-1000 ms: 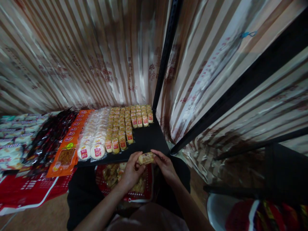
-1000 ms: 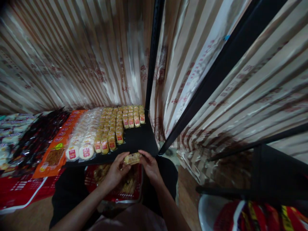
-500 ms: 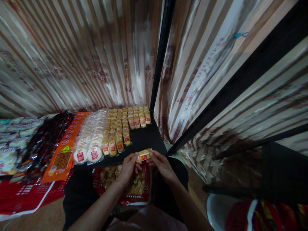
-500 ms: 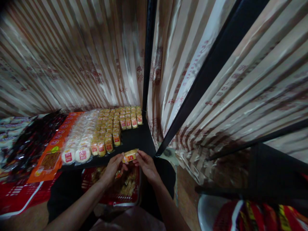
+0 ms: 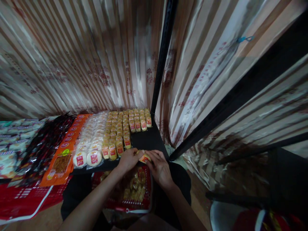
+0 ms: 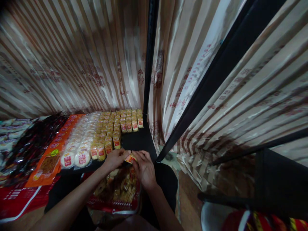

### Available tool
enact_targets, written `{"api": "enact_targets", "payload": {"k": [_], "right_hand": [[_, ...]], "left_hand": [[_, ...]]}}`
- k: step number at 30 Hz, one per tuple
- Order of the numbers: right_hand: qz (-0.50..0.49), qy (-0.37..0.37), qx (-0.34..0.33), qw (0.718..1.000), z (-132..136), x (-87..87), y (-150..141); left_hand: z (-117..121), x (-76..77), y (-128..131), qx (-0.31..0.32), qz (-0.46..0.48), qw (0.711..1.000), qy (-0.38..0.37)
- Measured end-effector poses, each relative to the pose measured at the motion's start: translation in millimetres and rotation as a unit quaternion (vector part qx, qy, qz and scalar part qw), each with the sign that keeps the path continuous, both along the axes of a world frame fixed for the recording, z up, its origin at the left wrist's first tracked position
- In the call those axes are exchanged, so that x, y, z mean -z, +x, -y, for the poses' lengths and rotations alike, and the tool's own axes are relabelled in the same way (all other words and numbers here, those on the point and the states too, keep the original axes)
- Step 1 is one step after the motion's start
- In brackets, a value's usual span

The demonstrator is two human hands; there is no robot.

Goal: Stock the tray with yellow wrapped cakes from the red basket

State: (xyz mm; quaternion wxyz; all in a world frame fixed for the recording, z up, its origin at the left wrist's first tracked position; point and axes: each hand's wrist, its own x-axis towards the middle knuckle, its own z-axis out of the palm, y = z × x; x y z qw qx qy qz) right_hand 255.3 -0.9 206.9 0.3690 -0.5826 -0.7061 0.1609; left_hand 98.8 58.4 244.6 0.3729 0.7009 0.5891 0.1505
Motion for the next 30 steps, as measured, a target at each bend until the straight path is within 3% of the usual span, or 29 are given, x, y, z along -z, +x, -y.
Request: {"api": "enact_targets", "payload": {"k": [3,6,12,17,20,25,30], "right_hand": [[-0.003,-0.019,-0.004,1.0,-7,1.7,-3],[-0.013,-0.025,0.022,0.999,-18,5.6,-3],[-0.051,-0.01,0.123,0.991,-53,19.1,3],[-0.071,-0.006,0.22,0.973,-92,32.8,11],[-0.079,0.011,0.266,0.961,-113,37.4,14],[-0.1,0.043,0.298,0.948,-140,41.4,16],[-0.094,0.002,0.308,0.947,-158,41.7,21]], "left_hand": [[-8,-16.2,8,0.022,-0.063,0.997,0.05],[-16,-23.0,16,0.019,-0.066,0.996,0.052],[-37,-2.7,39,-0.006,0.027,0.995,0.093],[-55,16.5,65,-0.056,0.136,0.988,0.051],[-64,17.8,78,-0.05,0.181,0.981,0.05],[-77,11.1,92,-0.072,0.167,0.983,0.036],[-89,10.3,99,-0.076,0.166,0.983,0.03]]}}
